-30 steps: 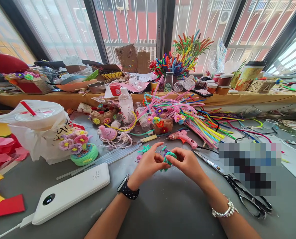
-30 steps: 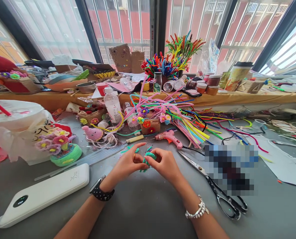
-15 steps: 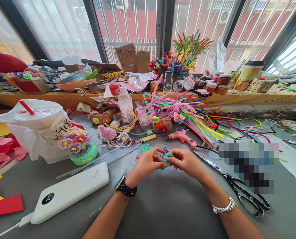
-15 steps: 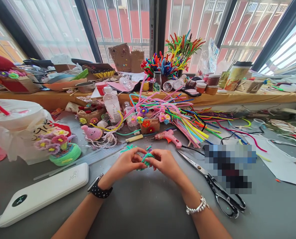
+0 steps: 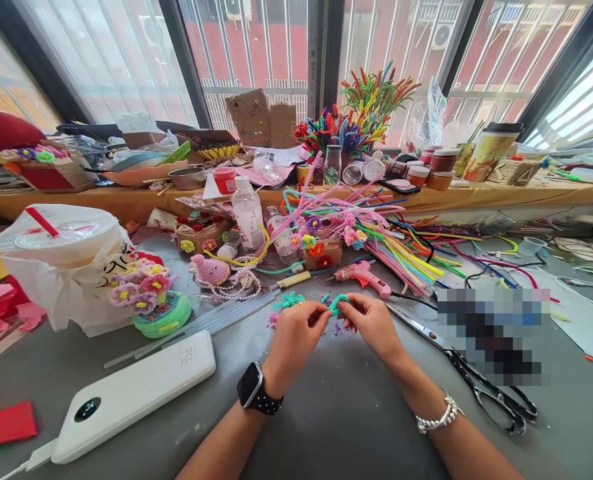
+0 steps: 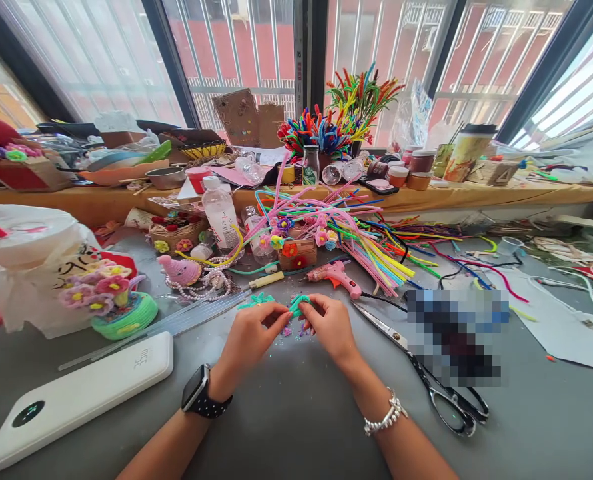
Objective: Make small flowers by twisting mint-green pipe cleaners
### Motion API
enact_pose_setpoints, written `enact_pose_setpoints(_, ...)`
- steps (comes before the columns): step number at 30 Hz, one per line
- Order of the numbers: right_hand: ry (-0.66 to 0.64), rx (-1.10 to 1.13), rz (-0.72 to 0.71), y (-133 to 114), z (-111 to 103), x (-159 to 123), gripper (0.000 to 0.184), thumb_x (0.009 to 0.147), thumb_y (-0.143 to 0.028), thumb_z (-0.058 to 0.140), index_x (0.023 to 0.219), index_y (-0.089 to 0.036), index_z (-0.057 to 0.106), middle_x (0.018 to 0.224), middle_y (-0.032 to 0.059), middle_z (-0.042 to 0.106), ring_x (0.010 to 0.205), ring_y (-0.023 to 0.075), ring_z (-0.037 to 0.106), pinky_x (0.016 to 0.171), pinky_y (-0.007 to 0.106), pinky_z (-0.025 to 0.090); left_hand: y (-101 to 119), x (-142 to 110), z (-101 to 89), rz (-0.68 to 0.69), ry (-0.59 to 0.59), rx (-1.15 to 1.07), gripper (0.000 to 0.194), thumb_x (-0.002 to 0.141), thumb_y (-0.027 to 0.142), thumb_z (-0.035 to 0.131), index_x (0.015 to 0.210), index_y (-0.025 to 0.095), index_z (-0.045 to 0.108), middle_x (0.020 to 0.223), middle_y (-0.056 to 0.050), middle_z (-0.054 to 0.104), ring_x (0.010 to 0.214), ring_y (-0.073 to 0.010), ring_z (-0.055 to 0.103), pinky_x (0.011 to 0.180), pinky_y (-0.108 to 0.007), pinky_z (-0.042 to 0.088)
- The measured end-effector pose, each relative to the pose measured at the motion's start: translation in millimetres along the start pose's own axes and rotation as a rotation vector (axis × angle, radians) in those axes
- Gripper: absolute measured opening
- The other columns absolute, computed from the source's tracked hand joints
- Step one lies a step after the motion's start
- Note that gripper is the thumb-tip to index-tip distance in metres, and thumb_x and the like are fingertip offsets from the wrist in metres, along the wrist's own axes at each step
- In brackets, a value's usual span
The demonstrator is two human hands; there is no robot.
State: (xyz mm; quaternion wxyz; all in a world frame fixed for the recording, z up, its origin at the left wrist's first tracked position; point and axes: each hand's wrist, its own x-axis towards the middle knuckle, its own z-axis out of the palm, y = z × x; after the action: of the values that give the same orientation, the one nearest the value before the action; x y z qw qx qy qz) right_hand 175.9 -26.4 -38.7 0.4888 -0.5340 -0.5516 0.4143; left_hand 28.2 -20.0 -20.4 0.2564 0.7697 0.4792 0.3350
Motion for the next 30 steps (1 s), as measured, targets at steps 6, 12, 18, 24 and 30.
enact_pose_setpoints(6,0.086,0.056,-0.017,-2,3,-1,0.023,0.073,-0.036,0.053,0.072,-0.013,0.058,0.047,-0.0020,0.050,0.041,0.0090,0.044,0.041,0.021,0.036,2,-4,10.4,-0.116,-0.006,-0.309,0.020,0.074,0.033,0.050,0.071,0.016,0.061,0.063,-0.002,0.065,0.058,-0.0146,0.062,0.055,-0.022,0.047)
enact_pose_setpoints(12,0.176,0.130,-0.061,1,7,-2,0.023,0.074,-0.036,0.052,0.072,-0.014,0.057,0.051,-0.0027,0.049,0.043,0.0085,0.042,0.042,0.021,0.035,4,-4,16.8,-0.186,-0.032,-0.480,0.017,0.071,0.031,0.054,0.072,0.015,0.062,0.068,-0.004,0.066,0.063,-0.0168,0.064,0.059,-0.024,0.050)
enact_pose_setpoints(18,0.200,0.326,-0.042,-4,12,-4,0.023,0.072,-0.037,0.055,0.071,-0.015,0.057,0.050,-0.0041,0.046,0.043,0.0072,0.039,0.039,0.019,0.030,8,2,11.8,-0.323,-0.124,-0.696,0.017,0.066,0.029,0.060,0.071,0.013,0.063,0.065,-0.004,0.067,0.061,-0.0165,0.063,0.059,-0.025,0.050)
enact_pose_setpoints(24,0.169,0.495,0.043,-9,12,-5,0.023,0.064,-0.036,0.063,0.066,-0.014,0.061,0.049,-0.0055,0.043,0.042,0.0043,0.029,0.038,0.019,0.021,6,3,10.0,-0.337,-0.105,-0.725,0.013,0.063,0.024,0.062,0.070,0.013,0.065,0.064,-0.003,0.067,0.057,-0.0134,0.060,0.056,-0.022,0.047)
enact_pose_setpoints(30,0.142,0.545,0.086,-8,8,-4,0.021,0.060,-0.034,0.067,0.065,-0.014,0.064,0.049,-0.0053,0.045,0.043,0.0043,0.031,0.041,0.020,0.024,3,4,8.7,-0.345,-0.115,-0.692,0.015,0.061,0.026,0.064,0.068,0.013,0.066,0.062,-0.003,0.067,0.058,-0.0139,0.059,0.056,-0.022,0.046)
